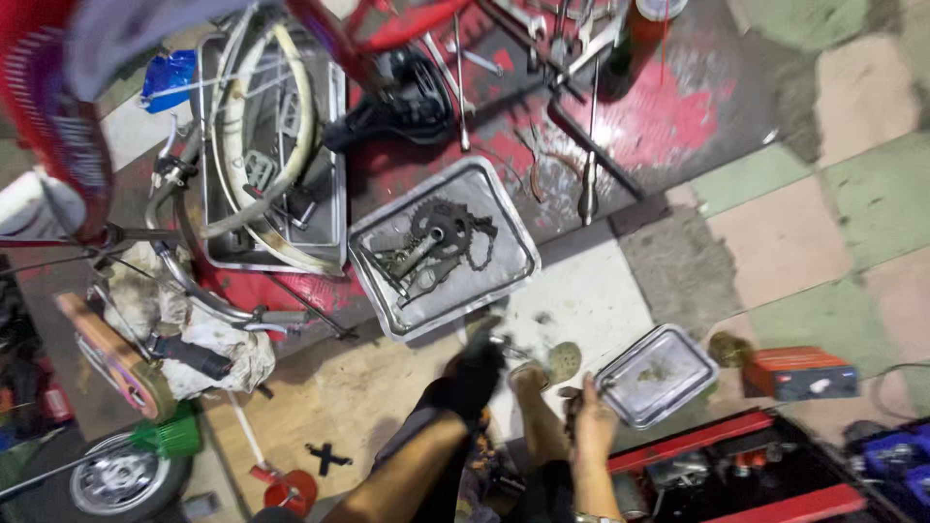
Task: The person works on a bicycle frame by handling mechanical components, using a tool to loosen or tighten parts, and threading a wire through a small opening.
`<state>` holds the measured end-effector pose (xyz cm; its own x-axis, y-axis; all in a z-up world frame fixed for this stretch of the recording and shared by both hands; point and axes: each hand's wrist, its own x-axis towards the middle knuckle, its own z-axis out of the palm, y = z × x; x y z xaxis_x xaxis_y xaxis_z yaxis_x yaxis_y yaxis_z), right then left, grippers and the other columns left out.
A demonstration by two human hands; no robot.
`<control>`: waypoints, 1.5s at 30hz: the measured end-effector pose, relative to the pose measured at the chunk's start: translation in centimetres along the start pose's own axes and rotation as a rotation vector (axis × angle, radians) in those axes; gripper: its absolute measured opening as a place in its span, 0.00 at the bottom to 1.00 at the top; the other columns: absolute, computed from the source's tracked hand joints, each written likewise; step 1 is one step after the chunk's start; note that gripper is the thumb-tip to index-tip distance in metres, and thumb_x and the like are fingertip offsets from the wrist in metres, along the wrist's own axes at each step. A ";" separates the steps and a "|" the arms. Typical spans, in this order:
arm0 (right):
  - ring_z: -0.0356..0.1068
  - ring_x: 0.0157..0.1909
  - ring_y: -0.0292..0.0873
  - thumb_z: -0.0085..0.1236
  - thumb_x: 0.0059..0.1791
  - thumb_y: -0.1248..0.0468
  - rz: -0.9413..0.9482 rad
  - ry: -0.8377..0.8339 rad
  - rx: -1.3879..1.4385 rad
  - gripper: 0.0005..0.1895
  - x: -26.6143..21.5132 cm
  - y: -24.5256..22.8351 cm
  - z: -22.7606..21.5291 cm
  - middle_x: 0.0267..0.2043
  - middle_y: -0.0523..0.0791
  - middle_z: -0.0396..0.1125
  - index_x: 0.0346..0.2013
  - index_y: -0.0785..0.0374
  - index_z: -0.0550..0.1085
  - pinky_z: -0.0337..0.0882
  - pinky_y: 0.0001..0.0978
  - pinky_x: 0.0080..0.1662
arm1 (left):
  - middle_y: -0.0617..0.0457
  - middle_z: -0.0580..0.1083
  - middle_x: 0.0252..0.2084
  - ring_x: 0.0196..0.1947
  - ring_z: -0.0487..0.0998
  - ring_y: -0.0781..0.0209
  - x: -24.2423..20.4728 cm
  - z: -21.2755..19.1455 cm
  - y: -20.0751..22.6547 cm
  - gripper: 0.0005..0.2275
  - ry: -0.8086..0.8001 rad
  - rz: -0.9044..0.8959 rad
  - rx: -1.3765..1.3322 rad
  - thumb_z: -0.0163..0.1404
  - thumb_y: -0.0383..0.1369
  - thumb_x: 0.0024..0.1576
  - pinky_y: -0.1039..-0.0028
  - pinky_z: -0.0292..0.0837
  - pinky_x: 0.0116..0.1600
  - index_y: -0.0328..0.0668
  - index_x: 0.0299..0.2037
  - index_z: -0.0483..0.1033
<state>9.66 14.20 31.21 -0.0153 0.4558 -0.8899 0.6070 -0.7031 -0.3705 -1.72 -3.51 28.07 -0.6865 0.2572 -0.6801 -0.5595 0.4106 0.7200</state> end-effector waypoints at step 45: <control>0.72 0.40 0.41 0.60 0.44 0.65 -0.751 -0.713 -0.834 0.22 1.7 -20.2 27.2 0.45 0.49 0.75 0.52 0.68 0.76 0.72 0.33 0.45 | 0.59 0.71 0.27 0.24 0.71 0.69 2.9 -14.8 4.1 0.07 0.198 -0.028 -1.315 0.53 0.32 0.66 0.80 0.62 0.25 0.47 0.35 0.72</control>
<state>-24.26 14.34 30.02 -0.8135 0.0197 -0.5812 0.5667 0.2518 -0.7845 -12.90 -14.06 31.10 -0.6604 0.0858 -0.7460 -0.5270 -0.7607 0.3790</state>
